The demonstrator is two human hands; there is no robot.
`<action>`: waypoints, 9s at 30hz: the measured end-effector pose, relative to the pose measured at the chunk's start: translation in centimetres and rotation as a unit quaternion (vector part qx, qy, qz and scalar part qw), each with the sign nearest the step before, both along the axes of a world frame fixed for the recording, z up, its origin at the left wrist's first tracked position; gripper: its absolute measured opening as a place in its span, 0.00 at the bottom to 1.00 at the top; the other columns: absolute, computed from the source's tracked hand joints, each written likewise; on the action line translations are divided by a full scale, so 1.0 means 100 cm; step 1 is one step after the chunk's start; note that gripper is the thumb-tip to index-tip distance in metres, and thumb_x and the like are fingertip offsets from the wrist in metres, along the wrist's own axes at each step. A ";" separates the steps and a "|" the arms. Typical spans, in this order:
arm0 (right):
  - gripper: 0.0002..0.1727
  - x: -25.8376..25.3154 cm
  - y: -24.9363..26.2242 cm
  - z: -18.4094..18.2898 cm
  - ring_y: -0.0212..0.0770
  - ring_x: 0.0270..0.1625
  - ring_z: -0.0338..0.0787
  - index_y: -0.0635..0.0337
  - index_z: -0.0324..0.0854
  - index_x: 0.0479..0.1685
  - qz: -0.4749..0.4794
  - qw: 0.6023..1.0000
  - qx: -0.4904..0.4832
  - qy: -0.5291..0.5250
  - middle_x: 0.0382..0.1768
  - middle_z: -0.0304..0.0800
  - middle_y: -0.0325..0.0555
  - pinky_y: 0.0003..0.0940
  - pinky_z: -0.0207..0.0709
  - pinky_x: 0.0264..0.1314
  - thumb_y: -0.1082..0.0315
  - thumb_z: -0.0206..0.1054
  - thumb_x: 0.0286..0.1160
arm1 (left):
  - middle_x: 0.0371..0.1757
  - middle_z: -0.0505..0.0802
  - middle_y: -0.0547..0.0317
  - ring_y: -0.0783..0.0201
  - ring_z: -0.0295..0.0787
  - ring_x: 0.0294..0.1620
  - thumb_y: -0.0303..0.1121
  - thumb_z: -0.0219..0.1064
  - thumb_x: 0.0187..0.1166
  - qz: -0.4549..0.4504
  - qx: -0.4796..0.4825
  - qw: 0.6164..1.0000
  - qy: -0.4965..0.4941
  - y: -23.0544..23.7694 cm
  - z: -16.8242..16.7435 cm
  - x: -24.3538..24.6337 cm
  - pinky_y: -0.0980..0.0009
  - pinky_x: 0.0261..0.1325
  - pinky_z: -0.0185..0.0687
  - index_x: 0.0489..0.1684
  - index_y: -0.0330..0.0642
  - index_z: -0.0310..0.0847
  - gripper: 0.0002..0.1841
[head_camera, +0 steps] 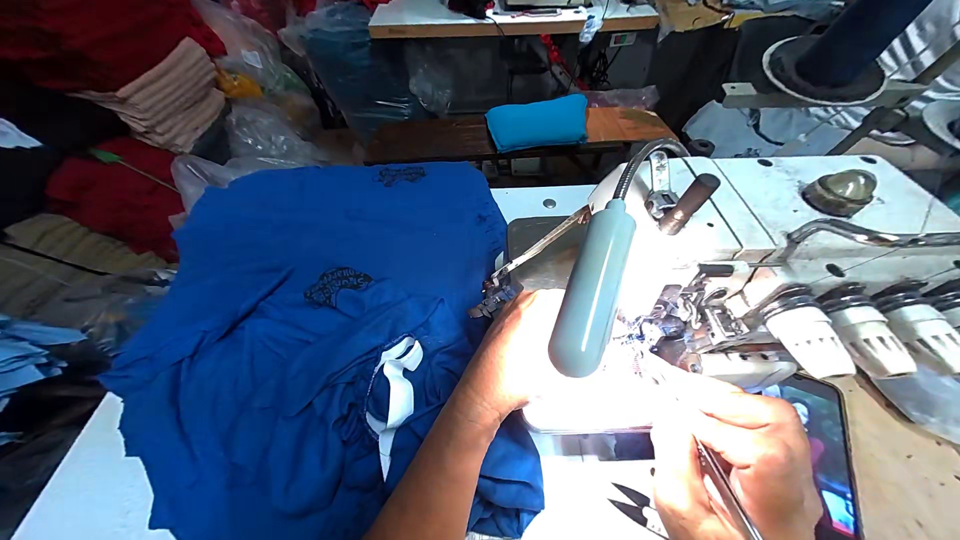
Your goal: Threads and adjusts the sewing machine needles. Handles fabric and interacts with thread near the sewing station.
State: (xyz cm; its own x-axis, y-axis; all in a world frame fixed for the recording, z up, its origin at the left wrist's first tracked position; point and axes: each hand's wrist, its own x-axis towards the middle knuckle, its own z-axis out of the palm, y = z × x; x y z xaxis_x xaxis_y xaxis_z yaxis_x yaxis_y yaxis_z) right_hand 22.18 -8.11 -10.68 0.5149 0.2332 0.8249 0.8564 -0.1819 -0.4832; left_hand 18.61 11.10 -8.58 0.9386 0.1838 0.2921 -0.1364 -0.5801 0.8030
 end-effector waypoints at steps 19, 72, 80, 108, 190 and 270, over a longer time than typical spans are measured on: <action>0.04 0.002 -0.006 -0.004 0.27 0.55 0.89 0.49 0.77 0.37 0.040 0.997 0.051 0.038 0.44 0.85 0.30 0.22 0.87 0.57 0.71 0.62 0.76 | 0.31 0.88 0.63 0.74 0.84 0.31 0.28 0.76 0.68 -0.028 -0.093 0.995 0.004 0.002 0.009 -0.004 0.77 0.35 0.80 0.34 0.42 0.86 0.05; 0.09 0.016 -0.015 -0.005 0.33 0.52 0.92 0.41 0.86 0.46 0.205 0.954 0.155 0.152 0.47 0.89 0.28 0.29 0.91 0.52 0.69 0.70 0.74 | 0.39 0.91 0.64 0.73 0.88 0.44 0.30 0.78 0.67 0.023 -0.066 0.997 -0.011 -0.013 0.006 -0.008 0.75 0.49 0.86 0.39 0.45 0.88 0.07; 0.08 0.011 -0.015 -0.004 0.30 0.55 0.92 0.41 0.84 0.48 0.171 0.971 0.122 0.115 0.51 0.89 0.26 0.27 0.91 0.56 0.67 0.70 0.76 | 0.40 0.92 0.65 0.73 0.89 0.46 0.29 0.76 0.68 0.064 -0.060 0.996 -0.022 -0.021 0.004 -0.006 0.75 0.50 0.85 0.38 0.47 0.89 0.05; 0.09 0.010 -0.013 -0.005 0.31 0.55 0.93 0.42 0.86 0.44 0.146 0.970 0.144 0.132 0.49 0.90 0.26 0.28 0.92 0.56 0.71 0.69 0.74 | 0.49 0.92 0.66 0.76 0.89 0.51 0.29 0.73 0.74 0.066 -0.054 0.996 -0.016 -0.025 0.011 -0.020 0.77 0.55 0.87 0.52 0.47 0.89 0.11; 0.04 0.006 -0.007 -0.002 0.30 0.57 0.91 0.50 0.77 0.36 0.042 0.996 0.035 0.076 0.46 0.86 0.32 0.25 0.90 0.56 0.72 0.63 0.75 | 0.23 0.84 0.70 0.75 0.76 0.21 0.37 0.73 0.71 0.138 0.049 0.989 0.009 -0.016 -0.001 -0.005 0.73 0.27 0.74 0.39 0.52 0.90 0.04; 0.09 -0.006 -0.037 0.019 0.41 0.55 0.95 0.44 0.85 0.47 0.215 0.941 0.189 0.181 0.50 0.91 0.35 0.37 0.94 0.54 0.69 0.74 0.74 | 0.31 0.89 0.73 0.79 0.85 0.34 0.35 0.73 0.72 0.155 -0.033 0.980 -0.117 -0.064 0.012 -0.039 0.80 0.38 0.84 0.24 0.51 0.92 0.06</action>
